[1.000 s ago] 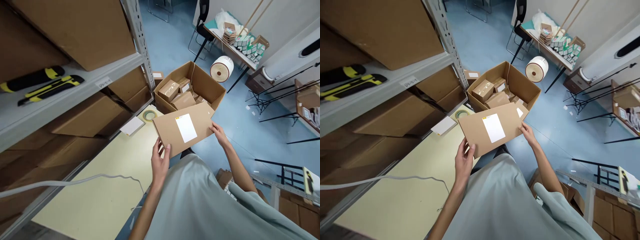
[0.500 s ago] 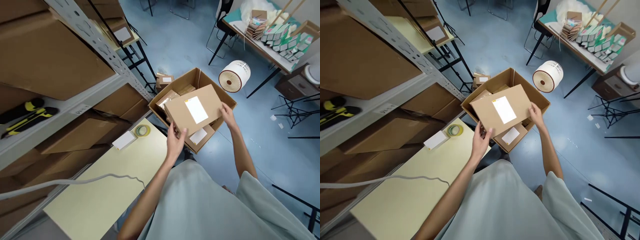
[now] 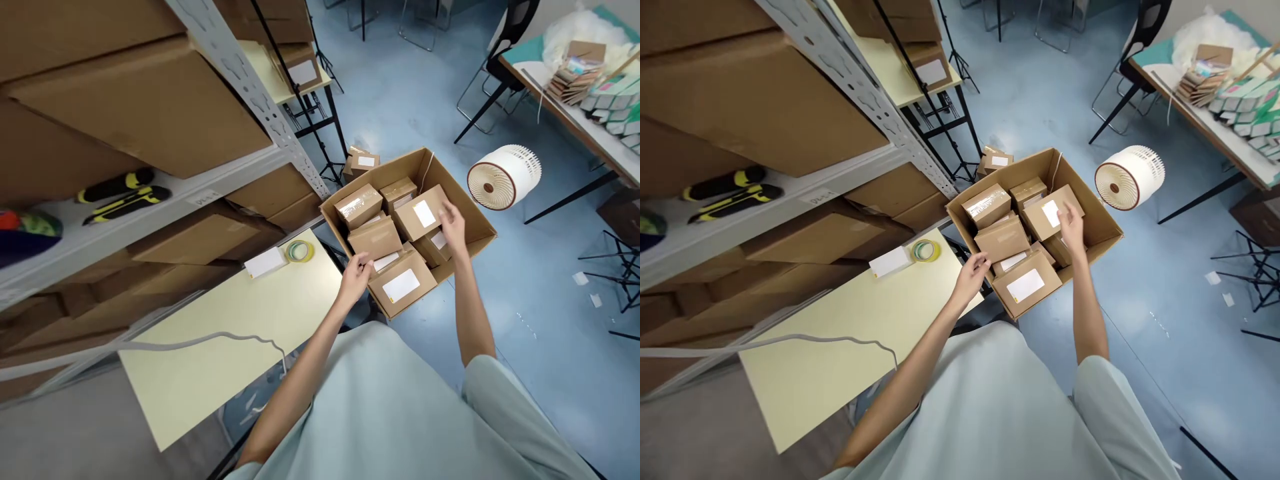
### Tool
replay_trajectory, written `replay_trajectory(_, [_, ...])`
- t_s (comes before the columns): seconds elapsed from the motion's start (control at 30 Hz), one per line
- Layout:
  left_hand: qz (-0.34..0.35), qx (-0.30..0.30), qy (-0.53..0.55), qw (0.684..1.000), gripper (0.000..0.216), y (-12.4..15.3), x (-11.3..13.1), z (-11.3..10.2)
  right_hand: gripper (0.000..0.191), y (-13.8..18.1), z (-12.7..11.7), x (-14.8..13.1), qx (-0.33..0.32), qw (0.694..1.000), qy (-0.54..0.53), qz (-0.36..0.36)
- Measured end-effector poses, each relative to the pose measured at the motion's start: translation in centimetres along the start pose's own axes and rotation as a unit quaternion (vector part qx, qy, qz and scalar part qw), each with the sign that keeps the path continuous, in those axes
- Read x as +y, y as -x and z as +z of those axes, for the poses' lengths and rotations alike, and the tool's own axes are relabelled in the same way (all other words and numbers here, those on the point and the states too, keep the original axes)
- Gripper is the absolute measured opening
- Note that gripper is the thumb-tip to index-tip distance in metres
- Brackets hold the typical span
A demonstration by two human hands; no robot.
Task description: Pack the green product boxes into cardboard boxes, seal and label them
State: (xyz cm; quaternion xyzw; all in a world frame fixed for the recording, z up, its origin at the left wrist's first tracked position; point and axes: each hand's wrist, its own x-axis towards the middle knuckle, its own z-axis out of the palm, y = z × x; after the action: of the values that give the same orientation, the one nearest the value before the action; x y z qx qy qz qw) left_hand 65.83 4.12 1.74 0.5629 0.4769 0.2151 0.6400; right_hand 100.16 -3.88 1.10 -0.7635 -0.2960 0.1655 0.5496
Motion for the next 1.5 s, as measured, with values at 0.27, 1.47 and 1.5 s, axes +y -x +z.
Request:
replay_trajectory(0.27, [-0.019,0.119,0.026,0.992,0.025,8.1,-2.8,-6.5,0.055,14.6,10.3,-5.4,-0.212,0.964,-0.126,0.102])
replay_trajectory(1.47, [0.082,0.899,0.202,0.38,0.021,66.4,-17.0,-21.4,0.038,75.0,33.2,-33.0,-0.916,0.359,-0.066,-0.168])
replay_trajectory(1.5, [0.072,0.913,0.198,0.35,0.021,67.1,-17.0,-20.6,0.038,76.5,33.5,-33.0,-0.928,0.324,-0.059,-0.174])
